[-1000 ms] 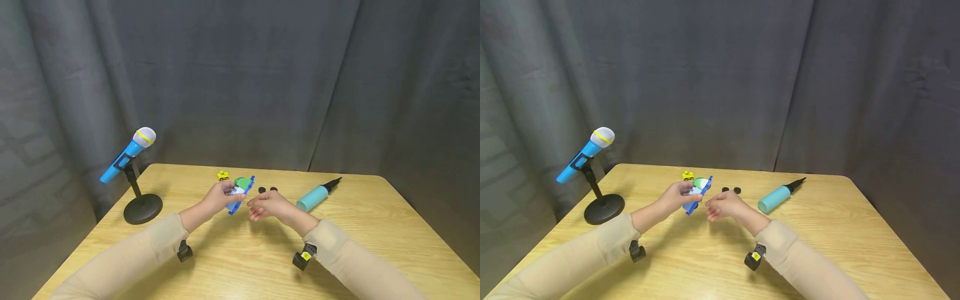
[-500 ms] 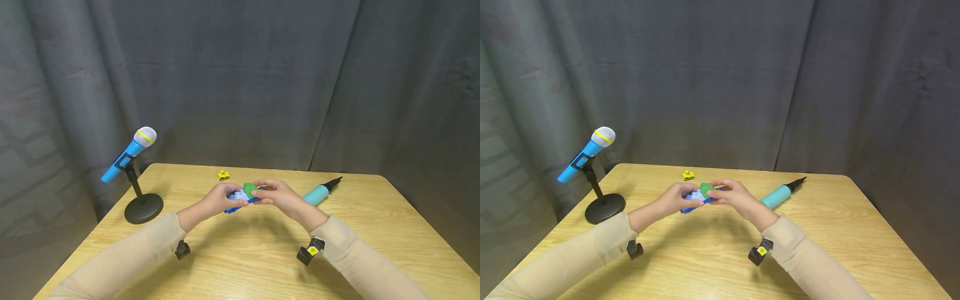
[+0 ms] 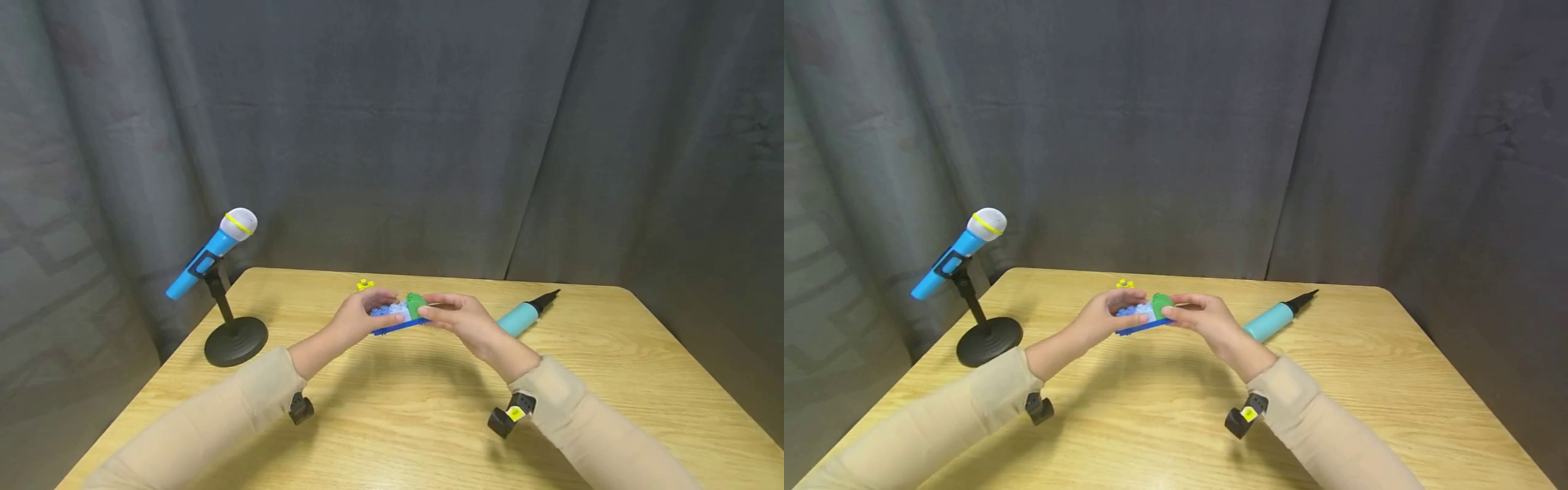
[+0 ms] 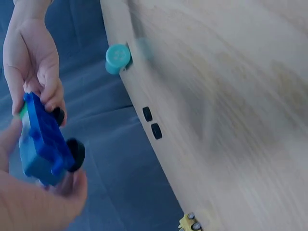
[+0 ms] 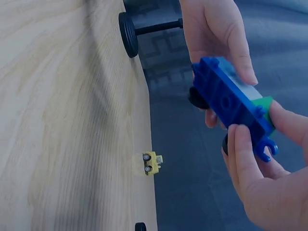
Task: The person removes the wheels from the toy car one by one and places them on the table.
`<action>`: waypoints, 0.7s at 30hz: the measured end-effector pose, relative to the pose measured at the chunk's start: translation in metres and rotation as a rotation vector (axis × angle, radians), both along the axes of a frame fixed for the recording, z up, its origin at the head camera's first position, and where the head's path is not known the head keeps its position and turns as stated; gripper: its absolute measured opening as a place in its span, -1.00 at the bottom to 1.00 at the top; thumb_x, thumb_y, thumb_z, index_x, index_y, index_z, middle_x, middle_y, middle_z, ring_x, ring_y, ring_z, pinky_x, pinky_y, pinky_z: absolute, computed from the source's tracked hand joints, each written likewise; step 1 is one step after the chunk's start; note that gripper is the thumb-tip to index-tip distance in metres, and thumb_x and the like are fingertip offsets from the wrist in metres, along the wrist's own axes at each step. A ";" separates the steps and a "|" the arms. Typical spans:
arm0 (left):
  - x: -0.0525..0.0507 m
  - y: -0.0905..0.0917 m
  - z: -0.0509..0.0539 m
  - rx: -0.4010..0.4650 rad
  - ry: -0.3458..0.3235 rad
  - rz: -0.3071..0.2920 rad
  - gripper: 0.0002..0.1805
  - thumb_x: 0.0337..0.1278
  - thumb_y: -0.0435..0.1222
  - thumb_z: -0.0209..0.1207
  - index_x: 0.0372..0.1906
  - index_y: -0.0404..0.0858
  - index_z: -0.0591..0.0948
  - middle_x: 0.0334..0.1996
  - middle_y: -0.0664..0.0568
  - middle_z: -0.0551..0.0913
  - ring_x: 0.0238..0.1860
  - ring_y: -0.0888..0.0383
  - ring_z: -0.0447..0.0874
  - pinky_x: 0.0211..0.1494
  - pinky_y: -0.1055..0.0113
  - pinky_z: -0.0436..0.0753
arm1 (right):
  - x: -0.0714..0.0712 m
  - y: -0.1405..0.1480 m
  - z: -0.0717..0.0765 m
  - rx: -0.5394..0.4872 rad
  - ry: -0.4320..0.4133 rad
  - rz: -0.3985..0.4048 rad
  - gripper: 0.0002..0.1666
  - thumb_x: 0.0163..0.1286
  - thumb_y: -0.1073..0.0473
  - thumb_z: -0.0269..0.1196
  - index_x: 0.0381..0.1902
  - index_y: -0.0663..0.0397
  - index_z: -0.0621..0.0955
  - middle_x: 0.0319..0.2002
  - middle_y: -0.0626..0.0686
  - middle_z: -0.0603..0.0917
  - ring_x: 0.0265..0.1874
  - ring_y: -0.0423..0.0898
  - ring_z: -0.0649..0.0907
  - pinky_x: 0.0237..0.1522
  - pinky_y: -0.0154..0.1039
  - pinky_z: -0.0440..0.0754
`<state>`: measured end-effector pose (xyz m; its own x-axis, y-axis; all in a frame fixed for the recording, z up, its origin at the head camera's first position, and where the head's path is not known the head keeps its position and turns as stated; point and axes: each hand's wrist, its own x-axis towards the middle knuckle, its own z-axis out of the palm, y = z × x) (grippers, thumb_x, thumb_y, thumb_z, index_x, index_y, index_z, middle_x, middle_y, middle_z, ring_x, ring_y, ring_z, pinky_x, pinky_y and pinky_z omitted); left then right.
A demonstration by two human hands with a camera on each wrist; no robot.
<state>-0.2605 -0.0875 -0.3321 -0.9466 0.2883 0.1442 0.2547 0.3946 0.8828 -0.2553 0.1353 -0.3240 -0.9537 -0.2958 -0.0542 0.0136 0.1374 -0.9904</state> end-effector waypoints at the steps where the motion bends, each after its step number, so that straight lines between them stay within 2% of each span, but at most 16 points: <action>1: 0.001 0.001 0.000 0.044 -0.014 0.025 -0.44 0.08 -0.19 0.38 0.20 -0.22 0.52 0.14 -0.07 0.61 0.15 0.00 0.57 0.21 0.09 0.55 | 0.000 0.000 0.001 -0.008 0.000 -0.027 -0.39 0.34 0.11 0.29 0.26 0.30 0.45 0.07 0.14 0.61 -0.07 -0.18 0.67 0.32 -0.04 0.43; 5: 0.004 0.004 -0.002 0.167 -0.073 0.153 -0.31 0.09 -0.22 0.37 0.30 -0.33 0.39 0.23 -0.17 0.52 0.25 -0.08 0.48 0.30 0.07 0.50 | -0.002 0.001 0.003 -0.020 0.021 -0.124 -0.36 0.35 0.10 0.29 0.30 0.25 0.41 0.03 0.11 0.61 -0.11 -0.21 0.66 0.25 -0.12 0.50; 8: 0.006 0.007 -0.004 0.219 -0.151 0.210 -0.33 0.12 -0.20 0.35 0.28 -0.39 0.39 0.17 -0.20 0.55 0.21 -0.08 0.53 0.28 0.09 0.51 | -0.003 0.000 0.004 -0.026 0.042 -0.186 -0.37 0.36 0.09 0.28 0.31 0.20 0.41 -0.06 0.01 0.61 -0.16 -0.26 0.65 0.13 -0.23 0.54; 11: 0.007 0.012 -0.006 0.313 -0.241 0.157 -0.44 0.21 -0.23 0.27 0.21 -0.46 0.45 0.09 -0.26 0.59 0.15 -0.09 0.59 0.28 0.10 0.52 | -0.004 -0.004 0.003 -0.060 0.061 -0.244 -0.41 0.35 0.12 0.29 0.28 0.21 0.43 -0.11 -0.04 0.62 -0.20 -0.31 0.63 0.01 -0.31 0.50; 15: 0.011 0.019 -0.003 0.459 -0.323 0.068 -0.63 0.28 -0.30 0.20 0.07 -0.47 0.53 0.04 -0.30 0.63 0.11 -0.08 0.64 0.27 0.13 0.52 | -0.003 -0.015 -0.001 -0.080 0.064 -0.292 -0.42 0.32 0.16 0.32 0.23 0.23 0.44 0.02 0.07 0.62 -0.10 -0.25 0.60 0.08 -0.27 0.47; 18: 0.012 0.024 -0.001 0.511 -0.344 0.074 -0.67 0.30 -0.28 0.19 0.02 -0.45 0.55 0.04 -0.28 0.63 0.09 -0.05 0.66 0.28 0.16 0.51 | -0.001 -0.022 -0.004 -0.040 0.077 -0.317 -0.41 0.26 0.16 0.37 0.19 0.21 0.45 0.10 0.15 0.59 -0.02 -0.15 0.59 0.13 -0.21 0.47; 21: 0.011 0.028 -0.002 0.539 -0.361 0.107 -0.60 0.32 -0.24 0.18 0.06 -0.49 0.50 0.06 -0.28 0.62 0.08 -0.02 0.66 0.29 0.16 0.51 | 0.003 -0.027 -0.007 0.009 0.117 -0.321 -0.43 0.21 0.18 0.40 0.12 0.23 0.46 0.08 0.20 0.59 -0.05 -0.11 0.64 0.07 -0.22 0.53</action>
